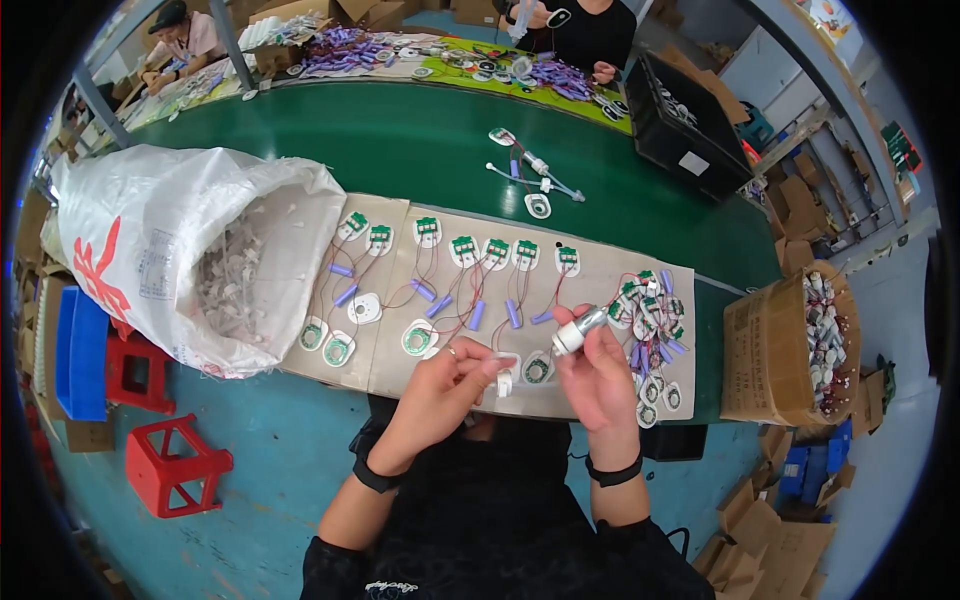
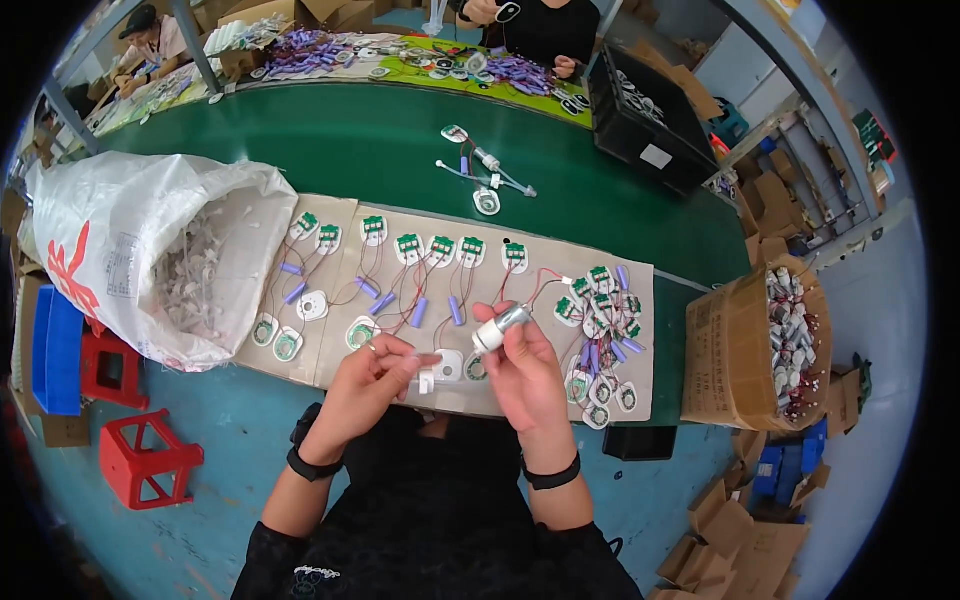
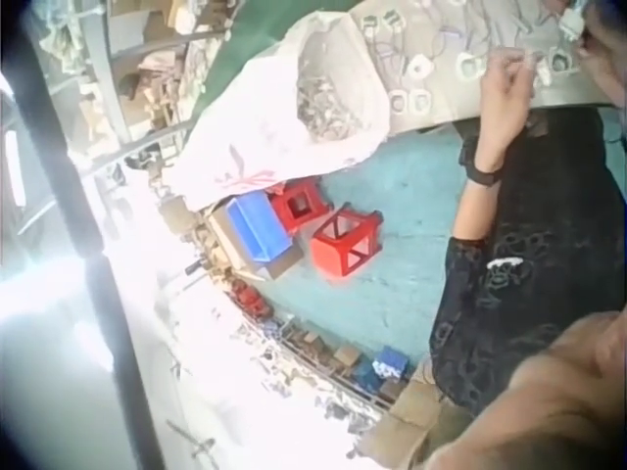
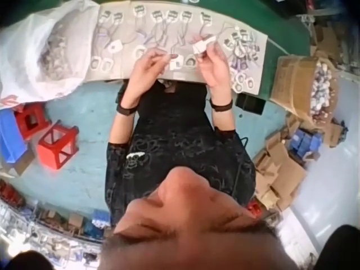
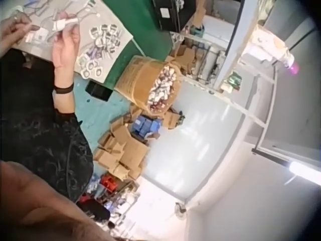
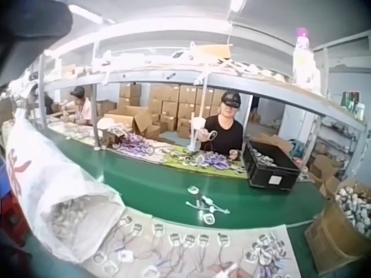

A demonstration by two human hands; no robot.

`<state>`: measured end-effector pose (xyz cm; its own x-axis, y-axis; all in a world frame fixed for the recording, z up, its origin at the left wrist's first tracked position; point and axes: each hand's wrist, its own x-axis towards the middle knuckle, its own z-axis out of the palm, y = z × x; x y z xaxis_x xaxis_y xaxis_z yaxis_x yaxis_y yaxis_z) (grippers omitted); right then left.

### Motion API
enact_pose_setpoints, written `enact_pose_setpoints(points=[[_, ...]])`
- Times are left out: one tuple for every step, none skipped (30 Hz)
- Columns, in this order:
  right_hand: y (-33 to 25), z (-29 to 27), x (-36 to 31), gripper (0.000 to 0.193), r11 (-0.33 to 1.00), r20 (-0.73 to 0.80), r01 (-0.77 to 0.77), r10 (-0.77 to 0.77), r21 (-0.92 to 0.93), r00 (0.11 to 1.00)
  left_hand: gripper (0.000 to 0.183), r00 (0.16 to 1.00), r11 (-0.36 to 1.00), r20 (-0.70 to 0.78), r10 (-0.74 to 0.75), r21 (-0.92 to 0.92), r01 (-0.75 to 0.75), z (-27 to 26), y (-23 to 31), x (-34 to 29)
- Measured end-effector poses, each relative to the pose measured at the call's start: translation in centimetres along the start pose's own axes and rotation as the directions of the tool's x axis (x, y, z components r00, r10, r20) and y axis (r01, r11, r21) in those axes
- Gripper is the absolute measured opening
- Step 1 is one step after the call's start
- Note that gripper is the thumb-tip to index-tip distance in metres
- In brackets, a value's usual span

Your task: The person picks up a motor and a plastic tube assembly, fits them together, and places the unit on the table. They then pick up a circuit board and connect the motor's wires to it before setting the assembly aside.

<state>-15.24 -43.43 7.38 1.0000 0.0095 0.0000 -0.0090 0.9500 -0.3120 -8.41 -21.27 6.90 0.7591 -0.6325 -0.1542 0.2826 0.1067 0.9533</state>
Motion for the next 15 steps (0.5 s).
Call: enact_pose_setpoints(points=[[0.2, 0.4, -0.1, 0.032, 0.958, -0.066, 0.125, -0.147, -0.258, 0.987, 0.029, 0.999, 0.984, -0.007, 0.045, 0.174, -0.043, 0.5, 0.4, 0.2], [0.3, 0.9, -0.2, 0.032, 0.836, -0.092, 0.217, -0.302, -0.504, 0.949, 0.029, 0.999, 0.985, -0.002, 0.042, 0.170, -0.041, 1.0, 0.9, 0.3], [0.4, 1.7, -0.3, 0.032, 0.835, -0.097, 0.216, -0.304, -0.505, 0.948, 0.025, 0.997, 0.963, -0.011, 0.073, 0.260, -0.067, 1.4, 1.6, 0.3], [0.4, 2.5, -0.4, 0.033, 0.821, -0.088, 0.206, -0.296, -0.532, 0.951, 0.022, 0.994, 0.933, -0.016, 0.104, 0.349, -0.092, 1.8, 1.9, 0.5], [0.5, 2.8, -0.4, 0.033, 0.807, -0.080, 0.196, -0.287, -0.558, 0.955, 0.022, 0.995, 0.934, -0.013, 0.098, 0.347, -0.088, 2.2, 1.8, 0.8], [0.6, 2.8, -0.3, 0.033, 0.806, -0.086, 0.196, -0.291, -0.558, 0.953, 0.021, 0.983, 0.915, -0.030, 0.183, 0.372, -0.159, 2.6, 1.6, 1.1], [0.8, 2.7, -0.2, 0.032, 0.831, -0.109, 0.186, -0.283, -0.525, 0.953, 0.020, 0.963, 0.889, -0.045, 0.267, 0.397, -0.228, 2.8, 1.4, 1.3], [1.0, 2.6, -0.1, 0.031, 0.854, -0.132, 0.177, -0.273, -0.489, 0.953, 0.020, 0.964, 0.891, -0.044, 0.261, 0.396, -0.223, 3.0, 1.1, 1.5], [1.0, 2.4, -0.2, 0.031, 0.854, -0.138, 0.176, -0.275, -0.489, 0.952, 0.021, 0.961, 0.898, -0.067, 0.268, 0.379, -0.224, 3.2, 0.8, 1.7], [1.2, 1.9, -0.2, 0.029, 0.871, -0.139, 0.185, -0.275, -0.455, 0.951, 0.022, 0.957, 0.905, -0.092, 0.274, 0.362, -0.224, 3.3, 0.6, 1.8], [1.3, 1.5, -0.2, 0.027, 0.887, -0.140, 0.193, -0.274, -0.420, 0.952, 0.022, 0.959, 0.906, -0.093, 0.269, 0.362, -0.219, 3.4, 0.9, 1.8], [1.4, 1.3, -0.2, 0.025, 0.901, -0.141, 0.200, -0.271, -0.384, 0.952, 0.021, 0.981, 0.927, -0.088, 0.175, 0.351, -0.134, 3.5, 1.6, 1.7], [1.4, 1.4, -0.3, 0.025, 0.903, -0.146, 0.196, -0.268, -0.382, 0.952, 0.021, 0.993, 0.939, -0.084, 0.080, 0.340, -0.046, 3.5, 2.0, 1.6], [1.3, 1.7, -0.4, 0.026, 0.903, -0.174, 0.179, -0.263, -0.390, 0.949, 0.021, 0.993, 0.940, -0.088, 0.075, 0.339, -0.041, 3.5, 2.2, 1.6], [1.4, 1.9, -0.4, 0.027, 0.903, -0.198, 0.162, -0.257, -0.398, 0.946, 0.021, 0.994, 0.925, -0.085, 0.074, 0.378, -0.036, 3.6, 2.4, 1.5]])
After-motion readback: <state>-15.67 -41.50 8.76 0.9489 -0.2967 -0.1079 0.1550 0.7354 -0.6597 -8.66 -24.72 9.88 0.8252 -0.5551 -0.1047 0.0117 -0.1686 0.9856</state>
